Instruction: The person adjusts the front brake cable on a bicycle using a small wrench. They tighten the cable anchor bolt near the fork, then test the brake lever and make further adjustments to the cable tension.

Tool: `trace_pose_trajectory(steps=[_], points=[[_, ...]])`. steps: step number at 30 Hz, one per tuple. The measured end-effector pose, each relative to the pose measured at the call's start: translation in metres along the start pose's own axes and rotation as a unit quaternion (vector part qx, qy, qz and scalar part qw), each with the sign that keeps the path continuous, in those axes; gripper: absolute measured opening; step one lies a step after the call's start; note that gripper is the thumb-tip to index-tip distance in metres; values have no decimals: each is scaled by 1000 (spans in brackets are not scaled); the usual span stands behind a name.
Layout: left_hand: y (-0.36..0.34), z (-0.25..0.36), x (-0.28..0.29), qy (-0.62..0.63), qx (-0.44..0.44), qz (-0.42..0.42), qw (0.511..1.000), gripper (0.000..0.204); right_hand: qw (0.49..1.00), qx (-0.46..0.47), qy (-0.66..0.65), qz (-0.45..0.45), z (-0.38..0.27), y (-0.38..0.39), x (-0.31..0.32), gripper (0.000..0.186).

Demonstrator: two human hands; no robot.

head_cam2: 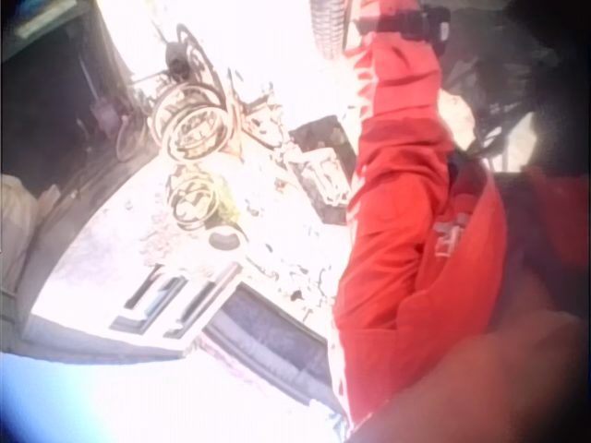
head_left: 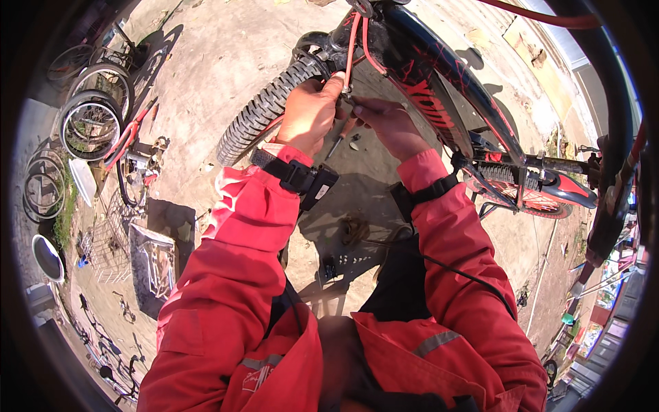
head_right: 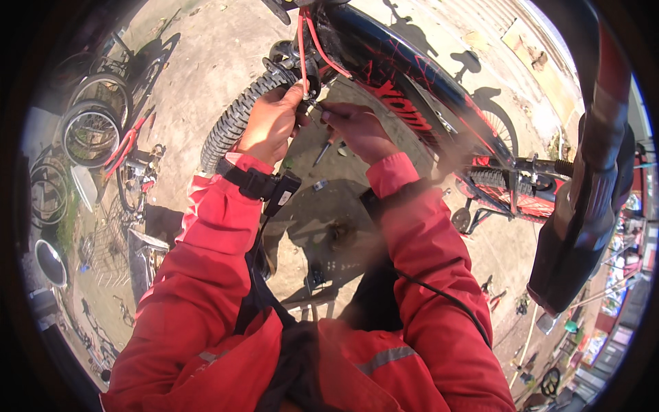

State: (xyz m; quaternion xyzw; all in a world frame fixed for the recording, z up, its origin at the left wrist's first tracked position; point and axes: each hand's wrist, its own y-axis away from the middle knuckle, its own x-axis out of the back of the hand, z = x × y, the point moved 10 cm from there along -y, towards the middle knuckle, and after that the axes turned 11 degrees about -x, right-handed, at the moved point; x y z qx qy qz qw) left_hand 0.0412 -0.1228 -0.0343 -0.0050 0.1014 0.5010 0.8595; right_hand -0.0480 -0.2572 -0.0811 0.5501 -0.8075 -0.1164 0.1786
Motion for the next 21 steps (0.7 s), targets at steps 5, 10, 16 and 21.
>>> trace_pose_trajectory(steps=[5,10,16,21], points=[[1,1,-2,28,4,2,1000,33,998,-5,-66,-12,12,-11,-4,37],[0,2,-1,20,-2,-2,1000,33,995,30,-93,-11,19,-14,-7,36],[-2,0,0,10,-7,0,1000,35,995,10,-98,-24,10,-12,-14,36],[-1,1,-1,2,2,-10,1000,36,992,-32,115,-30,-35,11,-3,25]])
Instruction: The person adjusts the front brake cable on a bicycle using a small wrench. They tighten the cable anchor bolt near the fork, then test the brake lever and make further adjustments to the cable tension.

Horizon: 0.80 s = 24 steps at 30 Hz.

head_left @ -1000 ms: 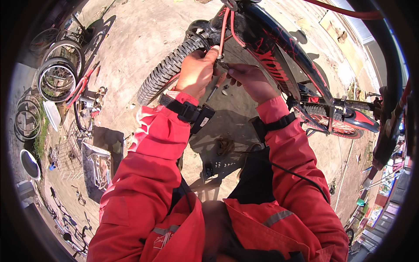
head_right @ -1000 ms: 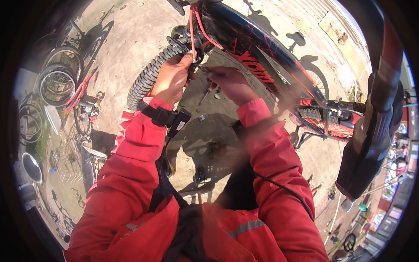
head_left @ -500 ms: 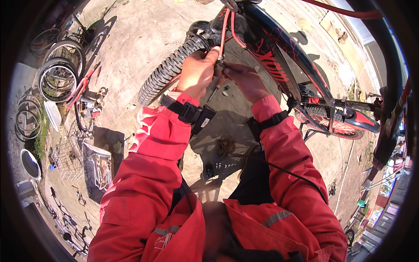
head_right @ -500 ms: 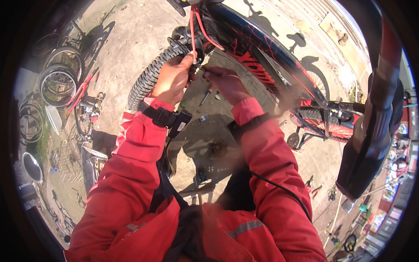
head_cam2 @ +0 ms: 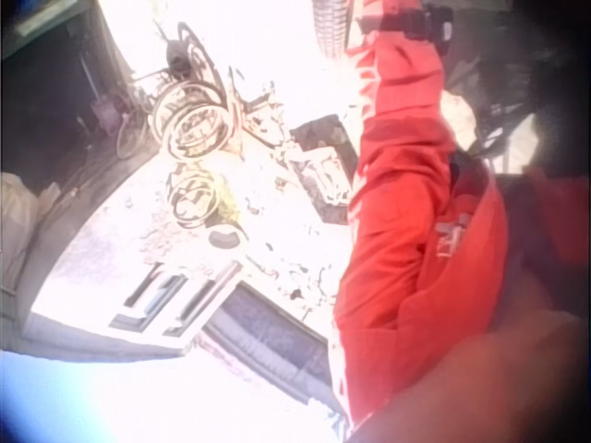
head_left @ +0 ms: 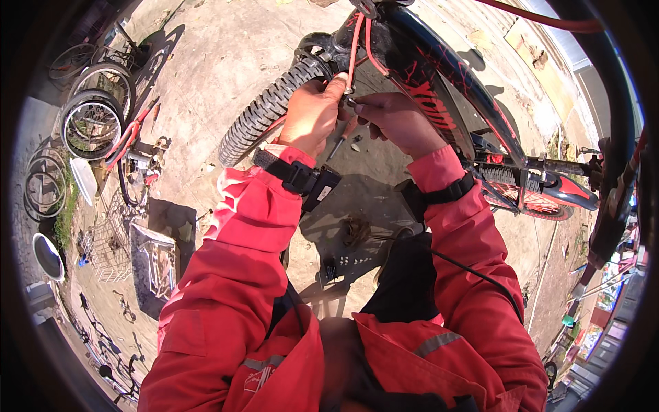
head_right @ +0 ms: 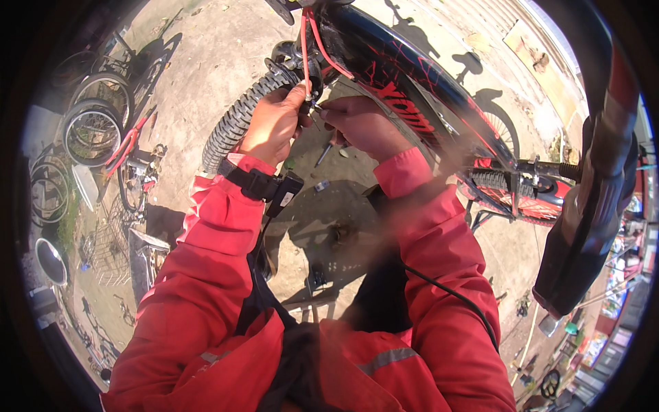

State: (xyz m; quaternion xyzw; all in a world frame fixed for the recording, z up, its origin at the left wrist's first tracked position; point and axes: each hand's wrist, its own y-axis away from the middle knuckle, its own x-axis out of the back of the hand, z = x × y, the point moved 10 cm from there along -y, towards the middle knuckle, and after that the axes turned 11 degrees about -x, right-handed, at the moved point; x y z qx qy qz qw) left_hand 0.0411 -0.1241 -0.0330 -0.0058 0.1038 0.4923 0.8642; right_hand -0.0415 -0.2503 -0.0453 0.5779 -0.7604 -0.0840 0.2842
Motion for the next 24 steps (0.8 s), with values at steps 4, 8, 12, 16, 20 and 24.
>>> trace_pose_trajectory(steps=[4,8,12,16,20,24], points=[[4,3,-4,25,2,-5,1000,39,991,11,126,-37,-35,6,7,21],[4,4,-4,27,6,2,1000,39,999,-2,32,-9,-20,17,12,26],[4,3,-2,25,7,7,1000,38,999,-3,-42,0,6,15,5,36],[3,2,0,20,10,9,1000,34,995,7,-99,-2,20,3,0,36],[2,2,0,31,-2,11,999,35,992,40,-119,5,29,-2,-1,37],[-1,-1,2,-1,2,9,1000,36,985,72,-159,-11,38,-16,-7,39]])
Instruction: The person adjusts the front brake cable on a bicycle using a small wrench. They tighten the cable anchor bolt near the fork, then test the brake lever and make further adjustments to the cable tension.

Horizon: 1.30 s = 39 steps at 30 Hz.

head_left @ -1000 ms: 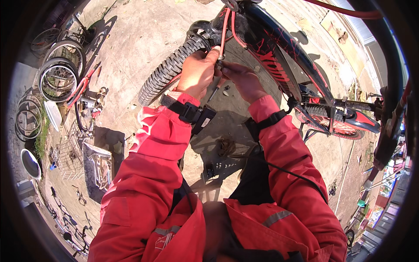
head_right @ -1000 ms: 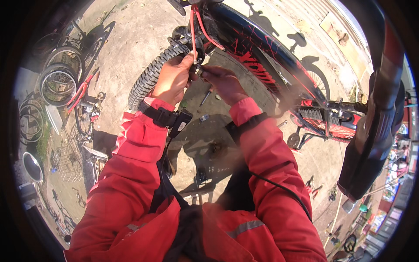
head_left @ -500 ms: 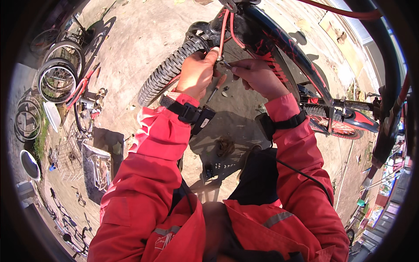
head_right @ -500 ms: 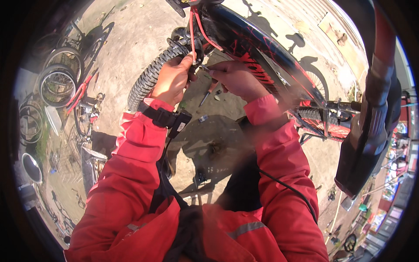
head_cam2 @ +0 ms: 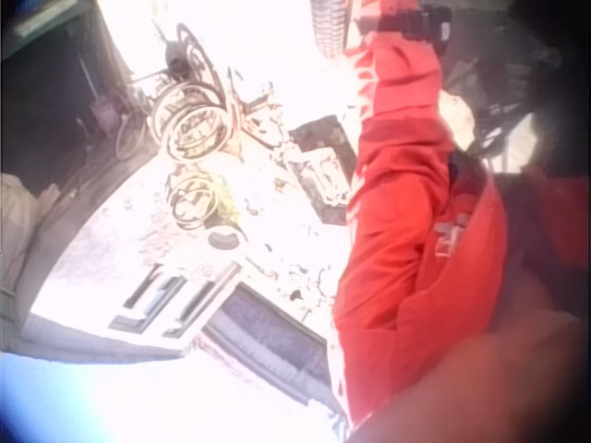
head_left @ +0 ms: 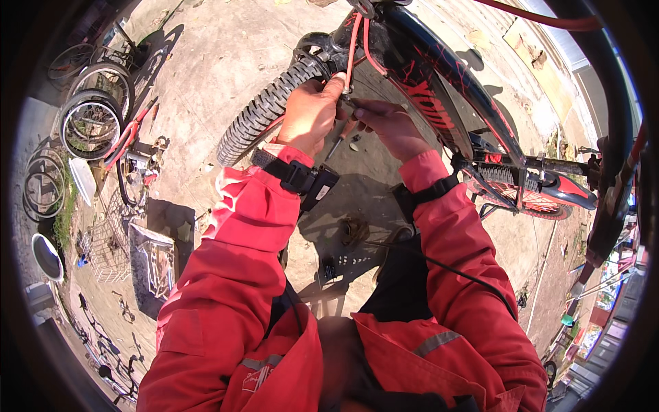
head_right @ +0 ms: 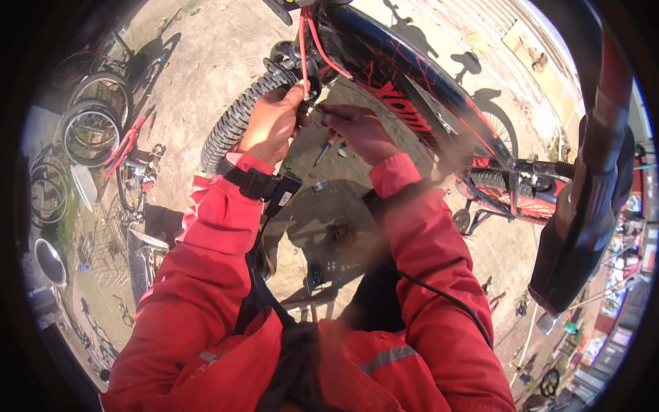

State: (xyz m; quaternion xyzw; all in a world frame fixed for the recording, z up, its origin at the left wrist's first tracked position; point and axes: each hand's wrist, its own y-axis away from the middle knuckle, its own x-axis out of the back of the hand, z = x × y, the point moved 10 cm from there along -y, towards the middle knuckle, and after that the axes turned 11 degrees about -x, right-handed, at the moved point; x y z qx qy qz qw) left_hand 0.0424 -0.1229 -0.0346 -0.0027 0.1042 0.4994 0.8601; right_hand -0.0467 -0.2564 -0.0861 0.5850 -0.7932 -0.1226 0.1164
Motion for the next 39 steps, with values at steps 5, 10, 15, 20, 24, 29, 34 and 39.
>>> trace_pose_trajectory(steps=[5,10,15,20,24,29,34,39], points=[[0,1,0,1,0,2,1000,36,998,-13,-66,0,8,-13,-10,38],[4,4,-3,27,7,-4,1000,35,996,-70,46,8,-24,14,-7,33],[4,5,-5,30,0,-8,1000,36,974,-74,207,-61,-71,15,-16,32],[6,4,-5,12,15,-12,1000,41,991,-74,114,5,-54,31,4,33],[7,5,-5,29,10,-10,999,42,997,-49,65,21,-31,28,4,34],[3,2,-2,15,-2,-1,1000,33,998,-48,31,11,-12,13,0,36],[1,-1,-1,11,-5,4,1000,32,999,-20,-30,10,3,-2,-2,37],[0,0,-1,8,-1,-2,1000,33,996,-35,-79,-6,-6,0,-14,36]])
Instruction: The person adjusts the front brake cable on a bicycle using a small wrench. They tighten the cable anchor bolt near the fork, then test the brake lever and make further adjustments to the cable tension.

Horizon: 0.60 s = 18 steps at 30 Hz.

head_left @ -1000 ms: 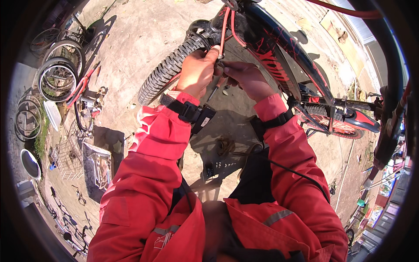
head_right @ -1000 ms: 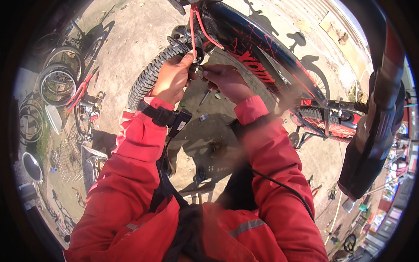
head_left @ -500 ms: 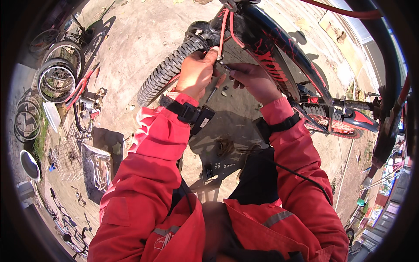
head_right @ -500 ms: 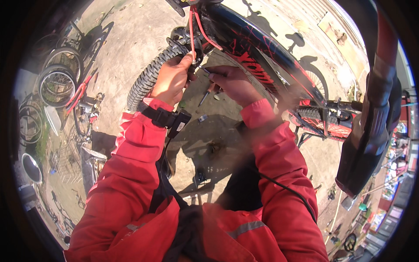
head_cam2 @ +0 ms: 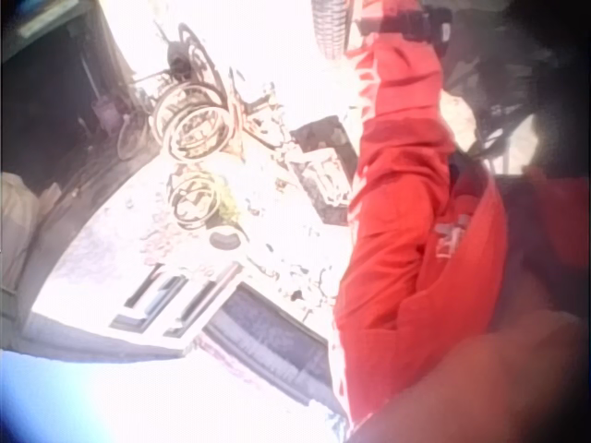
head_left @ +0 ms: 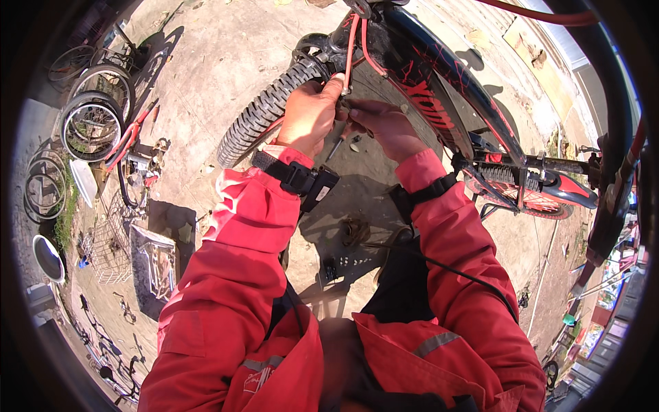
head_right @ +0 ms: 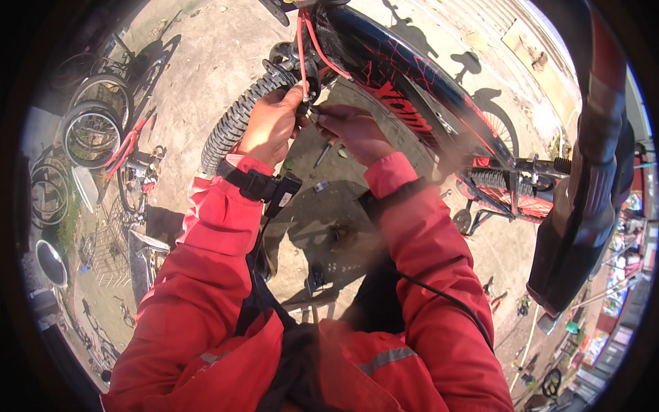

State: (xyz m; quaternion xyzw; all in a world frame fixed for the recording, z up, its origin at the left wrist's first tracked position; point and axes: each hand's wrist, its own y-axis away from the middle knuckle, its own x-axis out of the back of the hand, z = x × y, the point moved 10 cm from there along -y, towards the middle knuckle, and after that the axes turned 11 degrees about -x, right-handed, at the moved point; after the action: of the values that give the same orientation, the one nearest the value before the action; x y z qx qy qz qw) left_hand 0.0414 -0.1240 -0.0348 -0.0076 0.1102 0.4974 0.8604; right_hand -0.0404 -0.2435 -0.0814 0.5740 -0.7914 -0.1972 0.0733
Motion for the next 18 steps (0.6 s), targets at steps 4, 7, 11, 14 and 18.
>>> trace_pose_trajectory(steps=[4,7,11,14,18], points=[[2,0,0,15,4,4,1000,35,983,-56,172,-1,-38,29,-2,33],[3,-1,-1,4,9,2,1000,39,939,-52,335,-56,-70,27,-17,31],[1,-3,1,-18,17,-2,1000,41,955,-56,290,10,-68,34,5,29],[0,-3,3,-21,9,7,1000,39,977,-23,208,30,-47,41,15,32],[2,-2,-2,36,0,7,999,41,988,-38,147,7,-16,32,14,36]])
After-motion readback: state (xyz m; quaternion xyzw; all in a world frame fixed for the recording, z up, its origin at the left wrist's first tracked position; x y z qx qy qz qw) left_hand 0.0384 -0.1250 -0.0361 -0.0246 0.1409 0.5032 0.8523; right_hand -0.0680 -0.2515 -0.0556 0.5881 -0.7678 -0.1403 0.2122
